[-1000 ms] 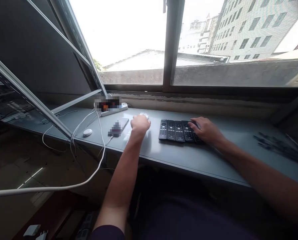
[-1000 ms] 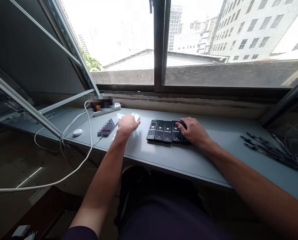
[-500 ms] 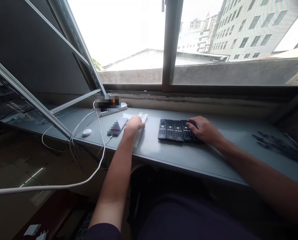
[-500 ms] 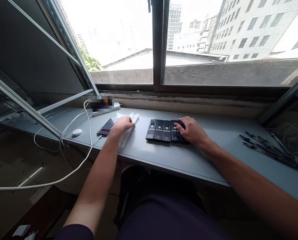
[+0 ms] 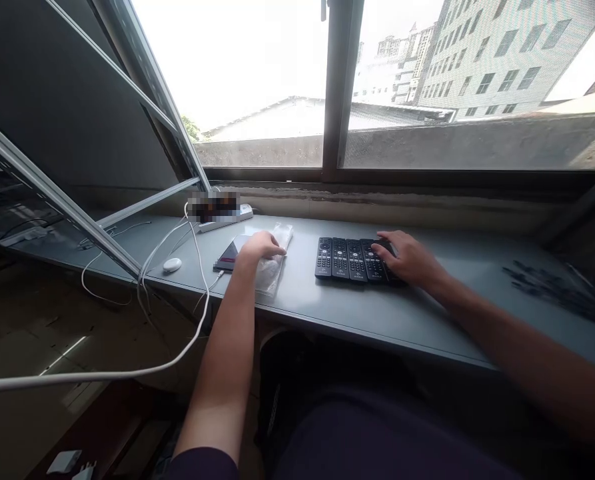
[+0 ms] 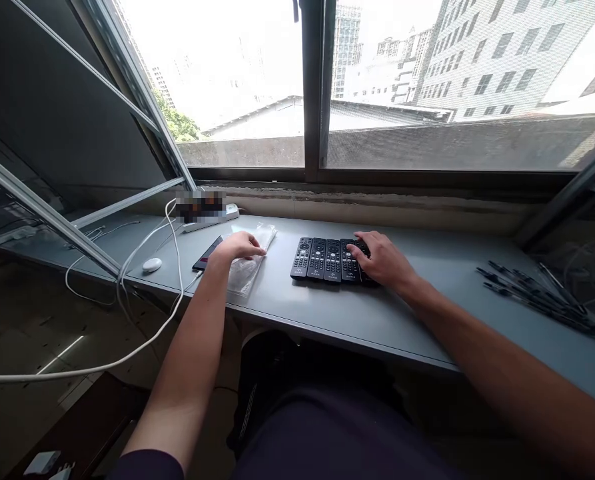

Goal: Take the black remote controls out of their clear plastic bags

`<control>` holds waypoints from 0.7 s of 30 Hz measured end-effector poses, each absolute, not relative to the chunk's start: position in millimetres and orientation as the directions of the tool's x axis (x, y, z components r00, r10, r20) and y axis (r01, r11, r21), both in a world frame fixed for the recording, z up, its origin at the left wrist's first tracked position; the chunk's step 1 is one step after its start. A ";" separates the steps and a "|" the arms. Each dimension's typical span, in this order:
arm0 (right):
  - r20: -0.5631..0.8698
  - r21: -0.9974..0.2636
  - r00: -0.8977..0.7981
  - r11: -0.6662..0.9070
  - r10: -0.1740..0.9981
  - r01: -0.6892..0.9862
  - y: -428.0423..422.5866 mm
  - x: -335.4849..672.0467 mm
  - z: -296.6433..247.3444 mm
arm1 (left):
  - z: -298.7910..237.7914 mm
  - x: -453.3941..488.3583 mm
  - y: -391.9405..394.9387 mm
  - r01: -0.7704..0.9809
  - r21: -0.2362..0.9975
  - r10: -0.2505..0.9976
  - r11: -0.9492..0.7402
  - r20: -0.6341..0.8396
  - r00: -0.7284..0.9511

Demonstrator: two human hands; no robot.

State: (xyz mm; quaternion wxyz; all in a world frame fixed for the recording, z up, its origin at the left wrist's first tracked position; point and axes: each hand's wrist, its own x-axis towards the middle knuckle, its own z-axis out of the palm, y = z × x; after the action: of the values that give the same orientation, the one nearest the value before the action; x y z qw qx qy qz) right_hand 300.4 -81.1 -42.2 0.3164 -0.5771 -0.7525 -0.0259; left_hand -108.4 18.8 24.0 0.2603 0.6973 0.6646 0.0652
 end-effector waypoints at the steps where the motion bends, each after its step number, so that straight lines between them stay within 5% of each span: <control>1: 0.511 -0.329 -0.128 0.331 0.850 0.885 -81.3 300.1 -42.3 | 23.8 -109.8 19.6 0.894 0.447 0.960 0.016 -0.256 0.111; 9: 0.517 -0.312 -0.134 0.333 0.845 0.890 -83.6 297.7 -41.0 | 27.1 -110.3 18.6 0.886 0.461 0.966 0.040 -0.244 0.083; 12: 0.528 -0.314 -0.141 0.346 0.838 0.884 -84.2 296.5 -40.3 | 41.7 -96.7 9.2 0.917 0.400 0.995 -0.003 -0.086 0.040; 14: 0.539 -0.328 -0.146 0.366 0.830 0.871 -85.3 295.0 -38.1 | 54.3 -80.7 1.6 0.852 0.517 0.995 -0.081 0.094 0.038; 18: 0.545 -0.432 -0.155 0.435 0.824 0.790 -91.2 289.9 -29.4 | 71.2 -29.2 -12.8 0.256 0.936 0.966 -0.243 0.208 0.155; 21: 0.492 -0.604 -0.153 0.463 0.857 0.648 -97.6 284.0 -23.9 | 63.7 23.6 -19.9 -0.192 0.971 0.937 -0.142 0.194 0.291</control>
State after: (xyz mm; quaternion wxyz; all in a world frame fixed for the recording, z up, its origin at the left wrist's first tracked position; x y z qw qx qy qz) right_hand 284.0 -97.6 -23.9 0.4134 -0.5025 -0.7488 0.1261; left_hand 23.6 -19.9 63.7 0.5673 0.5688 0.3276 0.4973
